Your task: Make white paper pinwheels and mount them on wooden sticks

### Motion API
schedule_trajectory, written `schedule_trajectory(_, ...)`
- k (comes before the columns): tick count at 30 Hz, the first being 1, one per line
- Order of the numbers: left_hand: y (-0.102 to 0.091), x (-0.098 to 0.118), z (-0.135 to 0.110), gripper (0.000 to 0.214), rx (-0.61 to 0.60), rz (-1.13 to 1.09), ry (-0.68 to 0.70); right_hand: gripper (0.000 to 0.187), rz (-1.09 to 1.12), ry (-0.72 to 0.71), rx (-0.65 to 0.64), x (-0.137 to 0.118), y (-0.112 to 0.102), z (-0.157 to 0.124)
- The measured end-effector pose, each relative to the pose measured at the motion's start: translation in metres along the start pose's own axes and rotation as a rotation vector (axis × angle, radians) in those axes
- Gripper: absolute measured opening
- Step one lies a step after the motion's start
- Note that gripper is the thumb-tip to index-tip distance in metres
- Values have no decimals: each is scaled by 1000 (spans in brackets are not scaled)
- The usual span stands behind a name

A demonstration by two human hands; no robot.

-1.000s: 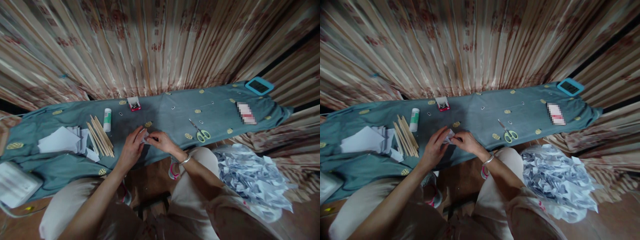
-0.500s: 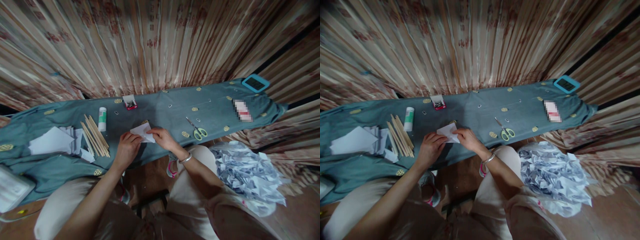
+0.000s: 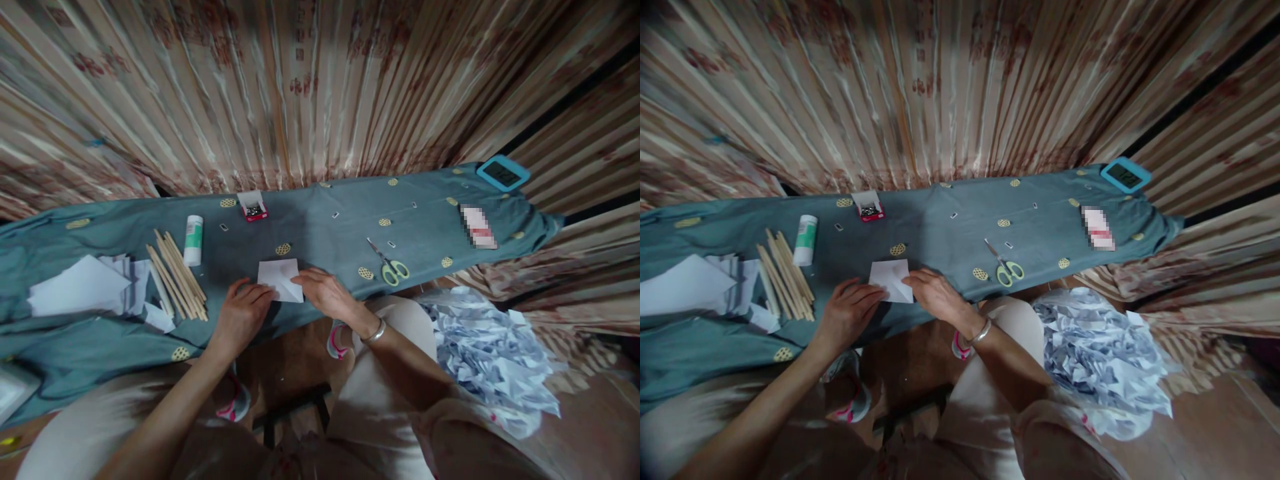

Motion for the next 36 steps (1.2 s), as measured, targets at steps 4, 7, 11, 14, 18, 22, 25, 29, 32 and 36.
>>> schedule_trajectory(4, -5, 3, -7, 23, -3, -34, -1, 30, 5, -42, 14, -2, 1, -7)
schedule_trajectory(7, -6, 4, -12, 19, -41, -76, -39, 29, 30, -43, 43, -2, -2, -12)
schedule_trajectory(11, -7, 6, -17, 18, -56, -143, -85, 23, 68, -17, 89, -3, -7, -12)
schedule_trajectory(14, -6, 5, -19, 19, -70, -198, -136, 20, 123, 15, 88, -3, -8, -8)
schedule_trajectory(18, -4, 1, -22, 19, -95, -264, -211, 20, 224, 62, 50, 0, -4, 1)
schedule_trajectory(22, -2, -2, -25, 22, -124, -334, -271, 21, 290, 88, 37, 6, 2, 10)
schedule_trajectory(25, 1, -4, -27, 24, -152, -361, -321, 22, 312, 116, 23, 12, 9, 16)
schedule_trajectory(29, 3, -7, -28, 24, -192, -349, -376, 25, 302, 120, 30, 16, 15, 23)
schedule_trajectory(32, 3, -11, -28, 24, -202, -347, -429, 27, 260, 118, 31, 14, 15, 27)
schedule_trajectory(36, 4, -15, -28, 22, -203, -369, -498, 26, 214, 104, 21, 10, 15, 31)
Point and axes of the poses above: each hand's wrist, its own z-axis towards the middle knuckle, its own y-axis out of the palm, x = y × z, the point moved 7 cm from there along z, towards the middle knuckle, and after that the axes turned 2 degrees about -z, right-handed, at the moved point
